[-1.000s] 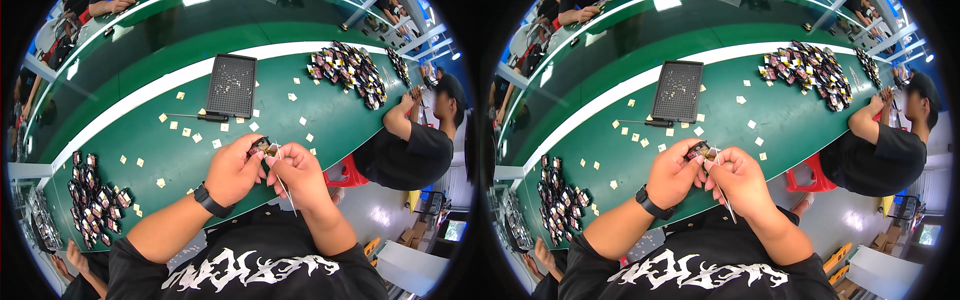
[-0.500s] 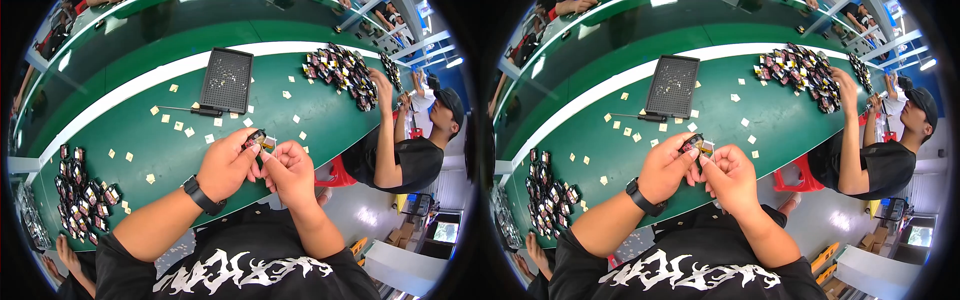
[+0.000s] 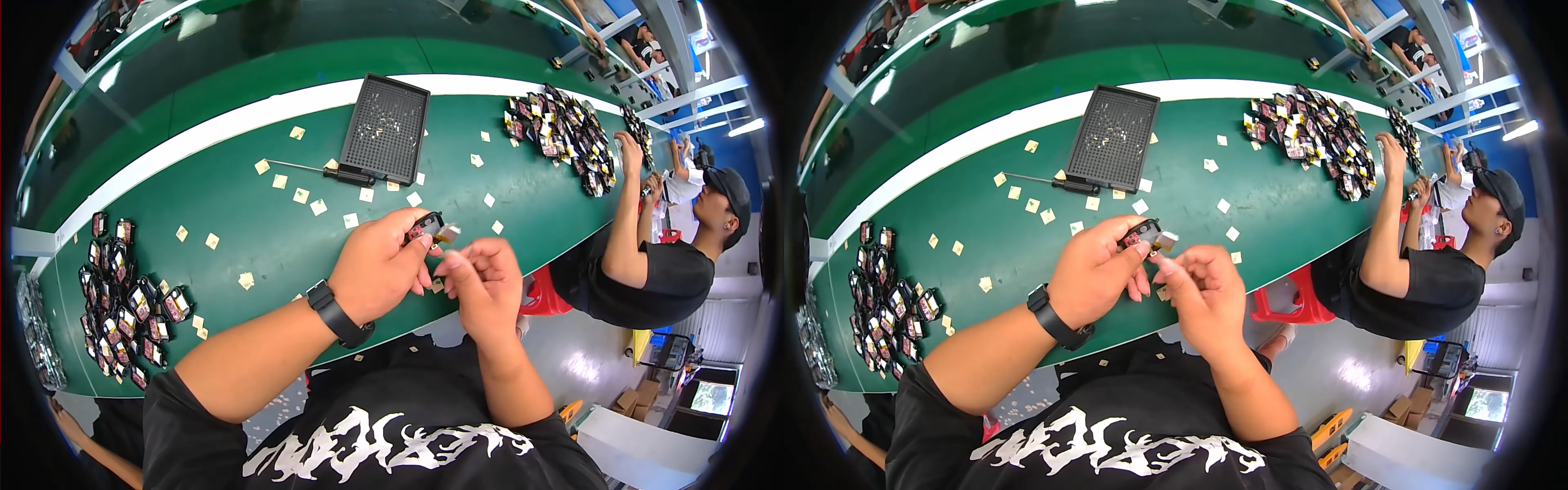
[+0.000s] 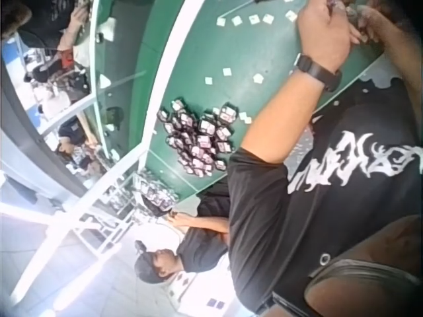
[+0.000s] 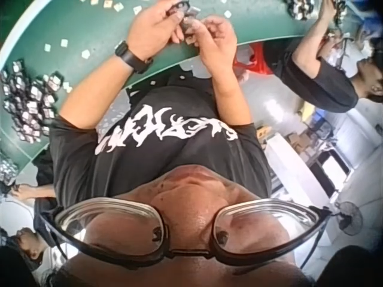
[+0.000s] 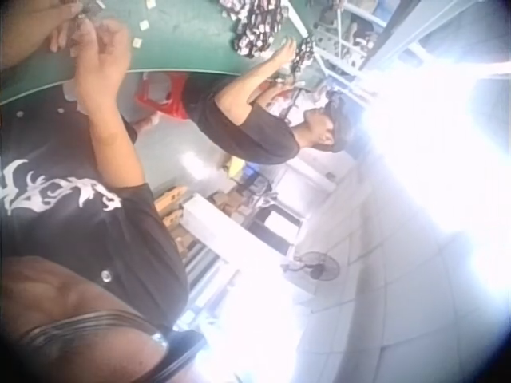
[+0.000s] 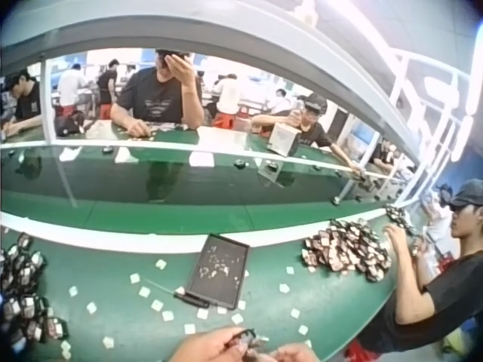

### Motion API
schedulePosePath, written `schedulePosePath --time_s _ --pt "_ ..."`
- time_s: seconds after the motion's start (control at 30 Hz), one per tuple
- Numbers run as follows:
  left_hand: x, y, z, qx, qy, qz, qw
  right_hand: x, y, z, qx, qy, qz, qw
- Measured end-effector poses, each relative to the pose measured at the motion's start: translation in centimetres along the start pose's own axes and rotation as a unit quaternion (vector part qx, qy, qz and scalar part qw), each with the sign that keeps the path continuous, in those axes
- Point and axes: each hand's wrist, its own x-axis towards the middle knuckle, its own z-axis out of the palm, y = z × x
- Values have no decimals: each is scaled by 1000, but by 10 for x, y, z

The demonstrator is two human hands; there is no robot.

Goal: Assemble small electronic display components with ribbons and stickers at a factory workbench.

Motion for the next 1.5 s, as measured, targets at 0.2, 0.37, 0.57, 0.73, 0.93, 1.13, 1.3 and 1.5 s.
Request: schedulePosePath --time_s 0.2,0.37,0.57,0.73,0.93,1.13,1.3,1.5 --pt "-1 5 3 10 3 -16 1000 19 -19 -9 -112 21 -16 993" --pt "-2 4 3 24 2 -16 1000 22 -21 -12 -99 -45 51 993" --pt "-1 4 3 17 1 -21 1000 20 -27 -9 -76 -40 82 993" --pt "-1 5 4 34 9 -26 999 21 -15 -8 -76 -39 55 995" --pt "-1 3 4 62 3 -12 998 24 -15 -8 -90 -45 72 992" --pt "2 3 -1 46 -38 -2 998 32 -10 -10 -73 -38 111 990" --pt "5 3 -6 69 -94 -14 993 40 -5 -18 26 -22 136 990" --pt "4 10 -4 65 -109 -23 992 55 -28 -24 -19 -110 241 964"
